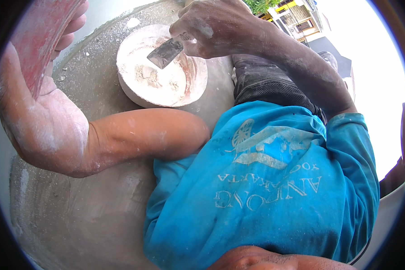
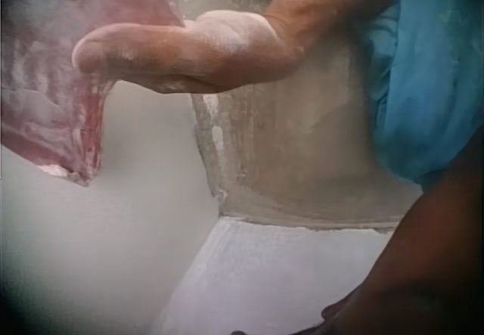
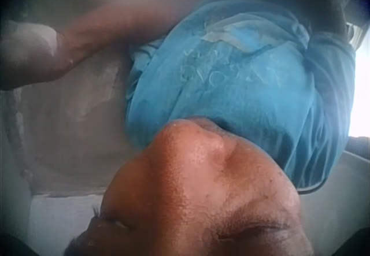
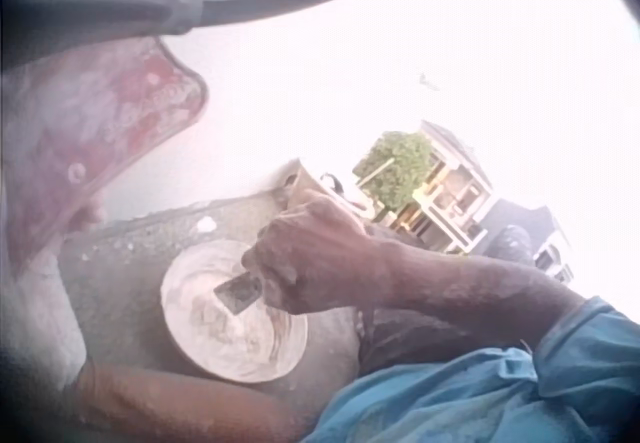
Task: The person applies plaster to a wall using a trowel and hawk. They repeatedly scoop plaster from a bucket, transfer it to the hawk, and smooth it onto the wall surface in continuous strokes.
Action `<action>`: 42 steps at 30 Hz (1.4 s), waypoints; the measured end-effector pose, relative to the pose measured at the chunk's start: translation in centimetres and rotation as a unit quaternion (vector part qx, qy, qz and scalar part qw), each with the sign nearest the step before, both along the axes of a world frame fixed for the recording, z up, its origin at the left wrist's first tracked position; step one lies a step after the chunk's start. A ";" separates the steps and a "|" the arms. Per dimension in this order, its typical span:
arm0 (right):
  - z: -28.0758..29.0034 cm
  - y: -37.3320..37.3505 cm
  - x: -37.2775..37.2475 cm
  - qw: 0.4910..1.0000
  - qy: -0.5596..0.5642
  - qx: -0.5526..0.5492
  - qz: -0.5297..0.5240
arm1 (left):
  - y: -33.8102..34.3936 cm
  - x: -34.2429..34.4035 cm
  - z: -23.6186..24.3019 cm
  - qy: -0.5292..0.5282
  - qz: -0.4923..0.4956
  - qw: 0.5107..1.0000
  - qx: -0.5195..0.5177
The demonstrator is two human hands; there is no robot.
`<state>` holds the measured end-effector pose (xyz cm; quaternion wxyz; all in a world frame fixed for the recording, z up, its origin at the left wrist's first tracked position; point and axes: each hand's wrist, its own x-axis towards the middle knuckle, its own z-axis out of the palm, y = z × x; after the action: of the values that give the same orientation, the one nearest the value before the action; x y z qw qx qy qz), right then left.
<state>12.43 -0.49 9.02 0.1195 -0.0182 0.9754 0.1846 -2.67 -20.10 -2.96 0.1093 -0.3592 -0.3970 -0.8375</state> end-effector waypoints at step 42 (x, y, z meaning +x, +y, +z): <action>1.0 -8.9 -2.1 0.994 -0.109 0.006 0.027 | 0.2 -0.1 -0.7 0.022 0.049 0.999 0.000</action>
<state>10.34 -9.38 10.05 0.2207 -0.0638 0.9544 0.1905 -2.78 -19.86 -3.65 0.1589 -0.3579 -0.4118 -0.8228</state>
